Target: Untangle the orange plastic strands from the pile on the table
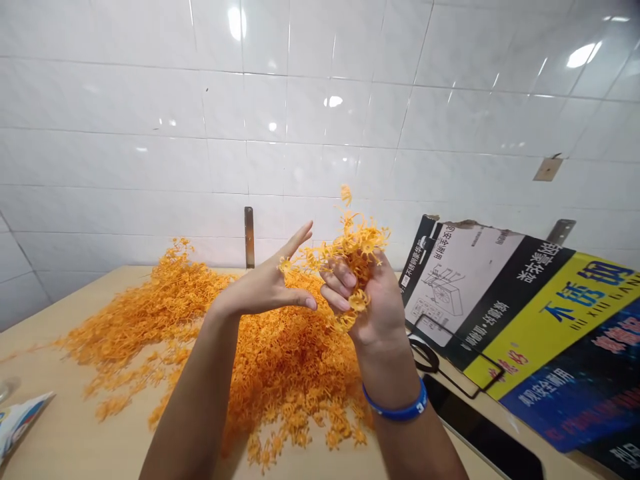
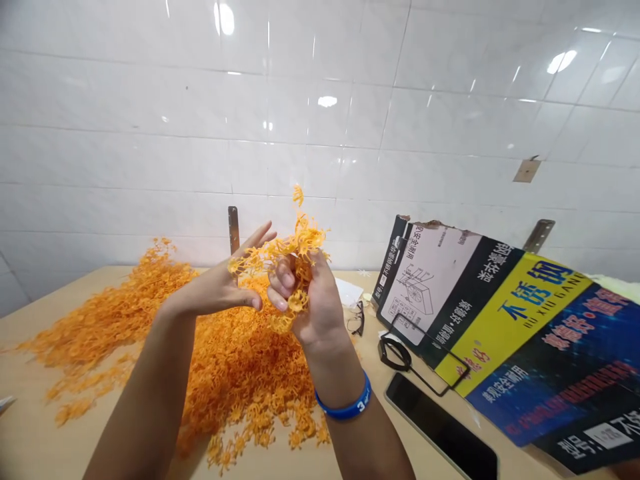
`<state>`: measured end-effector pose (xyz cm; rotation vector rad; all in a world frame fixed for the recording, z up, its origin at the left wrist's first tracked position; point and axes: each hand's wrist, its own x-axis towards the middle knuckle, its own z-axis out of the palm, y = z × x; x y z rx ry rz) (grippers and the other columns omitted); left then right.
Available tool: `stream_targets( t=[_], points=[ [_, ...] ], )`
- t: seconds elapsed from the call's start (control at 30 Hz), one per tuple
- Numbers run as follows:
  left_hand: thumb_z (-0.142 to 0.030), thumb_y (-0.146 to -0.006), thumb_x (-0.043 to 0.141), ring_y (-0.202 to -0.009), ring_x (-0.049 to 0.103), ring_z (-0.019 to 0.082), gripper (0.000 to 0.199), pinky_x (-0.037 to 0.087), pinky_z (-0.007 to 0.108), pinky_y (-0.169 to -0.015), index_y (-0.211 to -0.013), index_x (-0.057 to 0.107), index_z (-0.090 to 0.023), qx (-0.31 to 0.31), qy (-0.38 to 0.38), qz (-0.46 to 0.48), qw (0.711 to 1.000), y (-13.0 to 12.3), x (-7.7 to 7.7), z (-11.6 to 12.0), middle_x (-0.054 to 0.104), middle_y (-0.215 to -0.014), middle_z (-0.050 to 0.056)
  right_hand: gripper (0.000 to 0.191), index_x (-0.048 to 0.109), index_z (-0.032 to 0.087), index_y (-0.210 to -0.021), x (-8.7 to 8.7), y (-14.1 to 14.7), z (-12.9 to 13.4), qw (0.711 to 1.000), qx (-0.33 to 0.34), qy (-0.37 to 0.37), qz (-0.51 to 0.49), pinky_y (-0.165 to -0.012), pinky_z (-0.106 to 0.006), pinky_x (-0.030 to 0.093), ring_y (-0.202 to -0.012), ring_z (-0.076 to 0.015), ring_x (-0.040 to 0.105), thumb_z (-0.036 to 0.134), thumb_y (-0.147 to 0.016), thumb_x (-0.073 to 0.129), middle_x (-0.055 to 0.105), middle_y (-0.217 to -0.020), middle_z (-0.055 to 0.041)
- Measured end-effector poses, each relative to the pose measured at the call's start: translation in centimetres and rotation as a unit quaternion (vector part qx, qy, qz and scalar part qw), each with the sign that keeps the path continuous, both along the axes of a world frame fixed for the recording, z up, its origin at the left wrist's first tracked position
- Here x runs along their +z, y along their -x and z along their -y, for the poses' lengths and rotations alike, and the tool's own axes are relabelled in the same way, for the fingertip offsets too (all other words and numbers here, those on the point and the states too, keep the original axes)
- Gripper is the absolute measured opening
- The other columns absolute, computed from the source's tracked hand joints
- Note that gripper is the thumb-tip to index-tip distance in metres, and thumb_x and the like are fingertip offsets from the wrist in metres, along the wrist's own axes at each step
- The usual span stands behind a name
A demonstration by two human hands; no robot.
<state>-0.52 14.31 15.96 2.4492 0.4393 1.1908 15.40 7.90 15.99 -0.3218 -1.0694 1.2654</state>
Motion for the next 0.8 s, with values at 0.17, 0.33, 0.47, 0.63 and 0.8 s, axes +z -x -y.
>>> stream_targets(
  t=[0.17, 0.33, 0.47, 0.63, 0.8],
  points=[
    [-0.044, -0.073, 0.076, -0.144, 0.030, 0.028, 0.096, 0.034, 0.048, -0.114, -0.152, 0.022, -0.036, -0.019, -0.038, 0.035, 0.998, -0.8, 0.3, 1.1, 0.034, -0.156, 0.009, 0.046, 0.044, 0.020, -0.051, -0.6, 0.1, -0.7, 1.000, -0.008, 0.002, 0.009, -0.036, -0.021, 0.034, -0.037, -0.0062, 0.037, 0.055, -0.076, 0.063, 0.035, -0.044, 0.0069],
    [-0.036, -0.082, 0.071, -0.134, 0.046, 0.024, 0.066, 0.043, 0.039, -0.108, -0.142, 0.045, -0.030, 0.038, -0.095, 0.114, 0.988, -1.6, 0.5, 1.6, 0.048, -0.146, 0.008, 0.030, 0.059, 0.019, -0.071, -0.9, 0.2, -1.0, 0.995, -0.086, 0.054, -0.022, -0.039, -0.018, 0.038, -0.048, -0.0079, 0.050, 0.047, -0.071, 0.072, 0.057, -0.059, 0.0041],
    [-0.030, -0.085, 0.067, -0.122, 0.056, 0.020, 0.035, 0.044, 0.039, -0.107, -0.120, 0.065, -0.027, 0.054, -0.138, 0.168, 0.975, -1.8, 0.7, 2.0, 0.063, -0.130, 0.006, 0.024, 0.063, 0.020, -0.077, -1.2, 0.3, -1.4, 0.996, -0.079, 0.048, -0.015, -0.044, -0.019, 0.044, -0.057, -0.0096, 0.057, 0.043, -0.075, 0.070, 0.063, -0.067, 0.0023],
    [-0.029, -0.090, 0.059, -0.123, 0.056, 0.021, 0.023, 0.044, 0.043, -0.107, -0.111, 0.070, -0.026, 0.006, -0.071, 0.216, 0.974, -2.6, 0.6, 2.7, 0.063, -0.128, 0.006, 0.014, 0.066, 0.025, -0.081, -1.2, 0.7, -1.7, 0.991, -0.095, 0.019, -0.088, -0.061, -0.025, 0.055, -0.079, -0.0135, 0.065, 0.038, -0.078, 0.066, 0.071, -0.085, 0.0017],
    [-0.033, -0.094, 0.050, -0.125, 0.055, 0.022, 0.024, 0.046, 0.044, -0.105, -0.102, 0.072, -0.025, -0.005, 0.021, 0.276, 0.961, -3.6, 0.2, 2.6, 0.064, -0.128, 0.005, 0.010, 0.069, 0.025, -0.082, -1.3, 1.6, -1.8, 0.986, -0.103, -0.032, -0.124, -0.078, -0.034, 0.058, -0.095, -0.0166, 0.065, 0.032, -0.081, 0.062, 0.072, -0.092, 0.0004]
  ],
)
